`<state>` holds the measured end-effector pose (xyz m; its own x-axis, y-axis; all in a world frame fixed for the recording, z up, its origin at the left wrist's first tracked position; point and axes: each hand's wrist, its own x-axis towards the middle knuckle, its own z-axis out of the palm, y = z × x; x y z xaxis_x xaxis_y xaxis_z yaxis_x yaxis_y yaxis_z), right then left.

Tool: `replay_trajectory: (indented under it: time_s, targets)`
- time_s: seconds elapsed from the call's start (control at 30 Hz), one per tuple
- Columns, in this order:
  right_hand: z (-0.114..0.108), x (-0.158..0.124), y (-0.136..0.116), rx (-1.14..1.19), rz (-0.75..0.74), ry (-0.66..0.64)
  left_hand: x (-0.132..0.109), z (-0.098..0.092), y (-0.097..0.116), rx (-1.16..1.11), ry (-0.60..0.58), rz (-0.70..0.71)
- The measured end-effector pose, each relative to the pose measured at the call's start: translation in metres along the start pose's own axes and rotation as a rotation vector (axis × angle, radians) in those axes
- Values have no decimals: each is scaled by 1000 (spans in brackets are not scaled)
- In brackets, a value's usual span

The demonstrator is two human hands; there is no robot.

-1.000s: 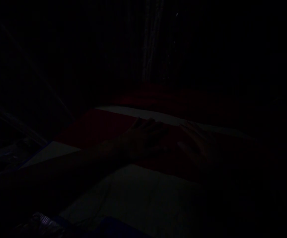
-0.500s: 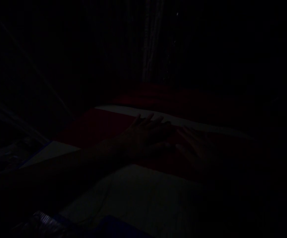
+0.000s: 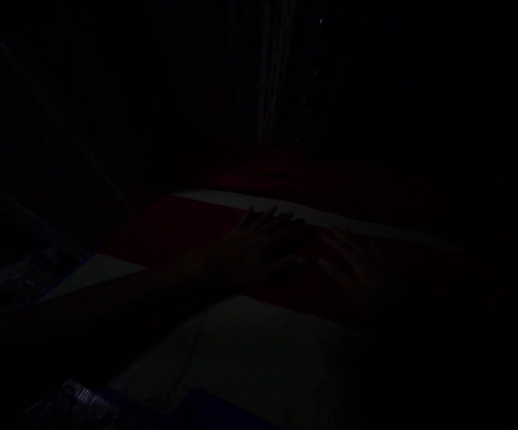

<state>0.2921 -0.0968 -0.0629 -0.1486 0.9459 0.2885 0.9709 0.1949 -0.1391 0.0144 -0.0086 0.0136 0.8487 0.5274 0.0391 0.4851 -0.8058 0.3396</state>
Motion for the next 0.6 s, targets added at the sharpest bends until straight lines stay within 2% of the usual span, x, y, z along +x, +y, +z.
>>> replay_trajectory:
  time_s: [0.2,0.4,0.5,0.6]
  targets:
    - [-16,8,-13,73,101,52,3,3,0,29,-50,21]
    - [-11,5,-15,65,71,3,3,1,0,12,-3,5]
    - [-14,7,-16,76,89,39,3,3,-2,42,-21,30]
    - [-17,9,-19,80,111,21,2,2,-2,32,-15,30]
